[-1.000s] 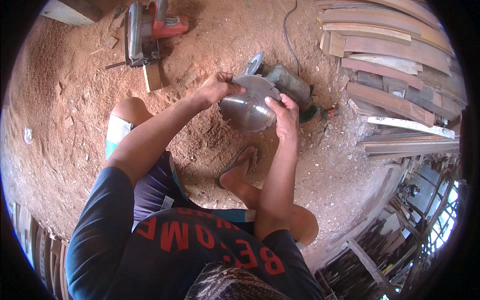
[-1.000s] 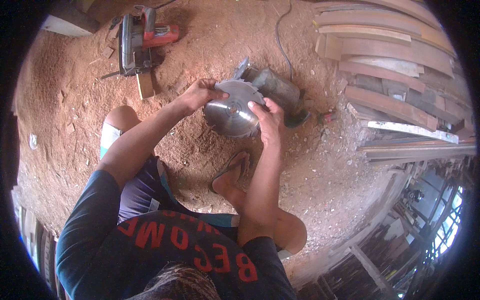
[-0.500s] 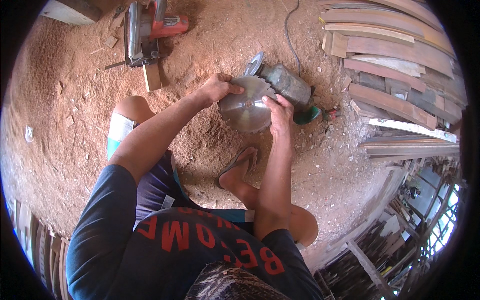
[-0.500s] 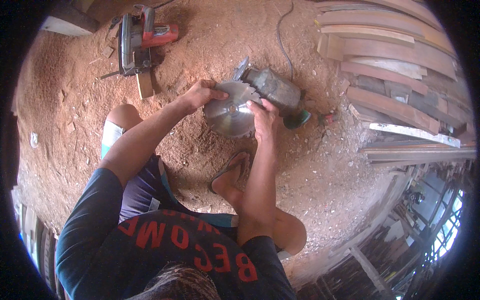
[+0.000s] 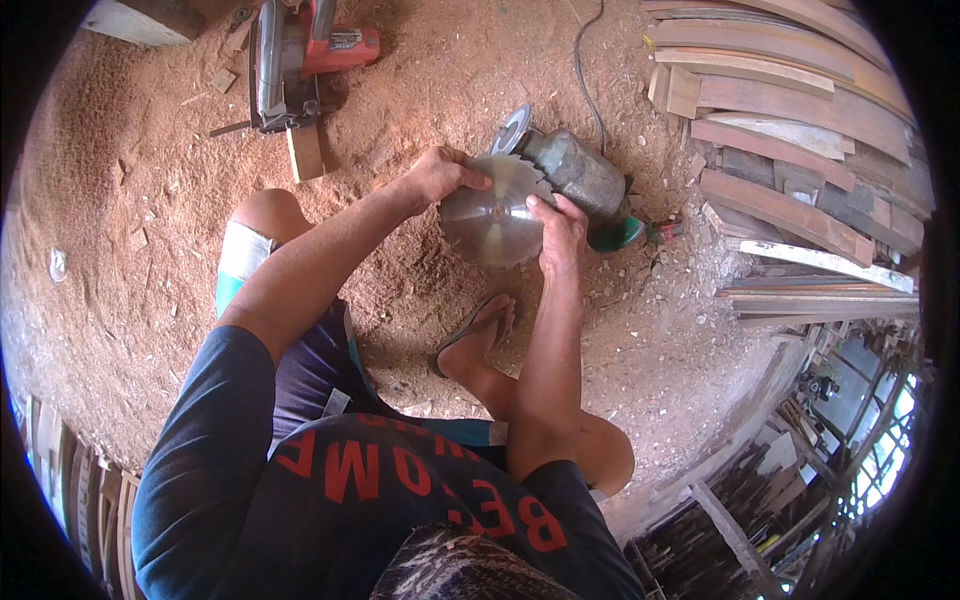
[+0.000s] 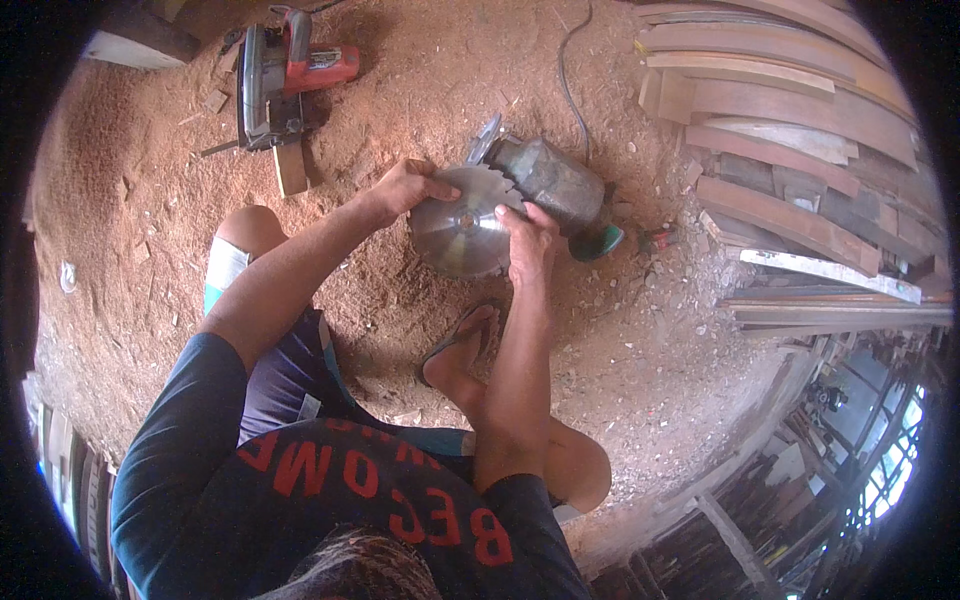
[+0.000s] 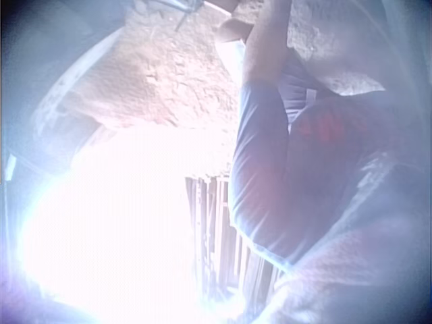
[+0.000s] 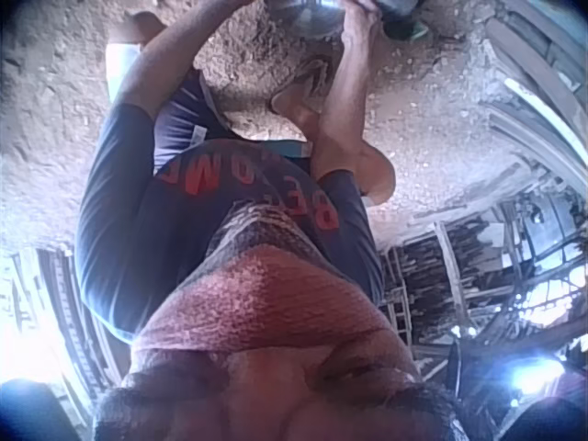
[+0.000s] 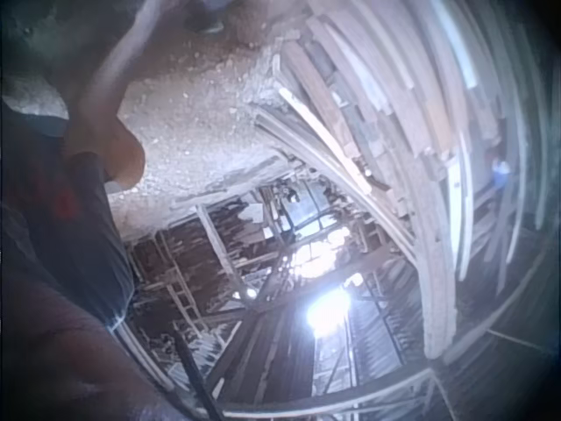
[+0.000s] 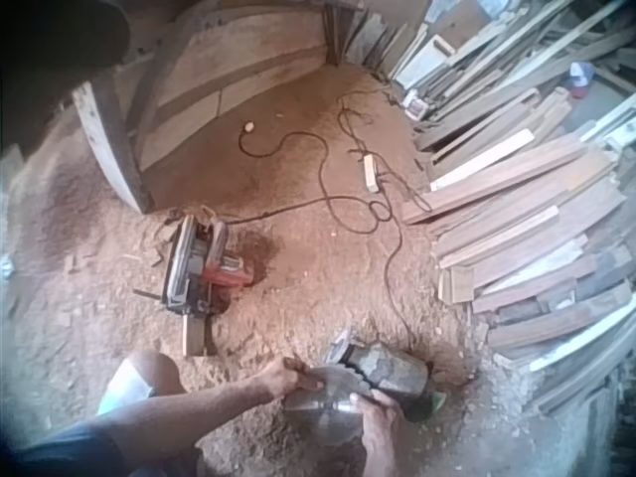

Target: The person handles a circular saw blade to check its surface and then fits it into a circular saw power tool on the ground.

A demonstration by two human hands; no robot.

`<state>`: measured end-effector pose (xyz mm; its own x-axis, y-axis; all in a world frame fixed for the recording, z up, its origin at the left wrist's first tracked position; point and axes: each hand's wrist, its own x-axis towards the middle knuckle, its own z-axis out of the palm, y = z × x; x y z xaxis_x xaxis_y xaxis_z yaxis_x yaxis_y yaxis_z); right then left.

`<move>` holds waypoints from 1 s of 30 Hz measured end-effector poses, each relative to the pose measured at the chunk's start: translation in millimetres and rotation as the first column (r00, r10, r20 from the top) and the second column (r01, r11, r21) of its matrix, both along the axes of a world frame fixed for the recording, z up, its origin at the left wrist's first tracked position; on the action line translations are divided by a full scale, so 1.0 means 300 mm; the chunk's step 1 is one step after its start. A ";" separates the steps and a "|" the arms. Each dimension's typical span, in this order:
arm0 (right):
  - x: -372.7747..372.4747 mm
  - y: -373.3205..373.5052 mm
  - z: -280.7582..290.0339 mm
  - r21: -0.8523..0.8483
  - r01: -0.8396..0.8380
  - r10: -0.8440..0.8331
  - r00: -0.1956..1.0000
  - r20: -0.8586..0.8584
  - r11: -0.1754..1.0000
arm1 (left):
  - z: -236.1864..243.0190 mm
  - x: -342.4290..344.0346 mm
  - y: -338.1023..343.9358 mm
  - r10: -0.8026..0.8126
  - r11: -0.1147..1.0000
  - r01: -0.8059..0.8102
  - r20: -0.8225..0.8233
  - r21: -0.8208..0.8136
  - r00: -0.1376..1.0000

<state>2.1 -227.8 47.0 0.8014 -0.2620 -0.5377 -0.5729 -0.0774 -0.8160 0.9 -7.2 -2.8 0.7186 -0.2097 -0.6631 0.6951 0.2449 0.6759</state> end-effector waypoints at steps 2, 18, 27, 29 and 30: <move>0.006 -0.025 -0.021 0.022 -0.025 0.025 1.000 -0.010 0.999 | 0.016 0.004 -0.004 -0.004 1.000 0.004 0.009 0.006 1.000; -0.005 -0.027 -0.036 0.055 0.005 -0.005 1.000 -0.009 0.998 | 0.028 0.006 0.003 -0.011 1.000 0.011 -0.006 -0.001 1.000; -0.009 0.009 0.000 0.026 0.040 -0.040 0.999 -0.008 0.999 | 0.003 0.006 0.002 0.013 1.000 -0.013 0.002 -0.020 1.000; -0.010 0.012 0.008 0.031 0.049 -0.049 0.999 -0.003 0.998 | 0.004 0.011 0.001 0.003 1.000 -0.003 -0.010 -0.026 1.000; -0.011 0.014 0.013 0.023 0.055 -0.055 0.998 -0.010 0.998 | 0.006 0.012 0.000 0.003 1.000 -0.003 -0.009 -0.028 1.000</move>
<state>-1.1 -223.6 50.8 0.7812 -0.2928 -0.5513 -0.5830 -0.0263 -0.8121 4.6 -7.2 -1.1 0.7136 -0.2260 -0.6631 0.7000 0.2657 0.6628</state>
